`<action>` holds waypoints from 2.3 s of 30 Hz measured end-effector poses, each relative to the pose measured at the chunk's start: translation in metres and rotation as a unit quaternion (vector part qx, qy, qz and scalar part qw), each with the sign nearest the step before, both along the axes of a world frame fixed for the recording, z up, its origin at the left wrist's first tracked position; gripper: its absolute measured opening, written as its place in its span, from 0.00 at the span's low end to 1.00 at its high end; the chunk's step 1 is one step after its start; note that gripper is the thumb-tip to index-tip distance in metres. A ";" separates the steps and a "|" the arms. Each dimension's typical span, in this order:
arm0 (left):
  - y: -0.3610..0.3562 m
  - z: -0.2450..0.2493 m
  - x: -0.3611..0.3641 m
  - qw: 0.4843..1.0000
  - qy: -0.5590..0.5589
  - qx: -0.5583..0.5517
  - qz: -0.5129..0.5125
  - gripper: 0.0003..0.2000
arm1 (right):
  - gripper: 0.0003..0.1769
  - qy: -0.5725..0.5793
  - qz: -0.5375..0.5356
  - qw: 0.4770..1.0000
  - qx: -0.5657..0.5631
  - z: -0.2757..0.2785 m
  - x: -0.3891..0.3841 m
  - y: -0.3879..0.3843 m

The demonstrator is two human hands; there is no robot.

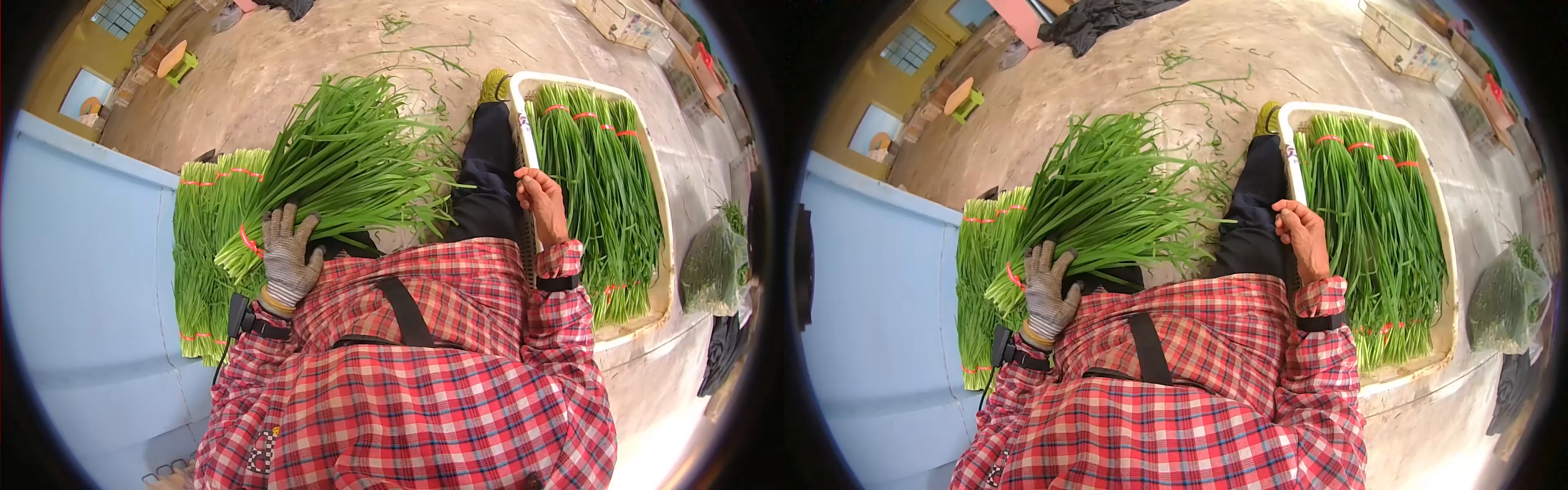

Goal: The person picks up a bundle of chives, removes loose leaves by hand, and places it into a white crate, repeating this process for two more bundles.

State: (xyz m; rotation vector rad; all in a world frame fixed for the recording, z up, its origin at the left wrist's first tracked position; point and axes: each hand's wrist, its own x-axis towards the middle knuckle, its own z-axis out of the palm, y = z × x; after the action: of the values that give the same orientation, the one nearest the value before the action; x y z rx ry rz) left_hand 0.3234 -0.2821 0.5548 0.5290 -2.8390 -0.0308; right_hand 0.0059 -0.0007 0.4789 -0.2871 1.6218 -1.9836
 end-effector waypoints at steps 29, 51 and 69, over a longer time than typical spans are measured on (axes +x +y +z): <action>0.007 0.000 0.018 1.000 0.005 -0.003 0.016 0.26 | 0.13 0.366 0.116 0.916 0.115 0.041 0.081 -0.100; 0.035 -0.010 0.051 0.999 0.007 0.038 -0.017 0.19 | 0.33 0.633 0.334 0.673 0.184 0.056 0.208 -0.143; -0.119 -0.135 0.089 0.900 0.136 0.400 0.103 0.25 | 0.43 0.464 0.304 0.830 -0.047 -0.009 0.124 -0.160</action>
State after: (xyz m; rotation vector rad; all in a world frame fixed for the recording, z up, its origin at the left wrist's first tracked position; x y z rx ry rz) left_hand 0.4124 -0.4012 0.4195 0.8876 -2.3739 -1.1662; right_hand 0.1303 -0.1612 0.4702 -1.7872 1.6005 -1.4440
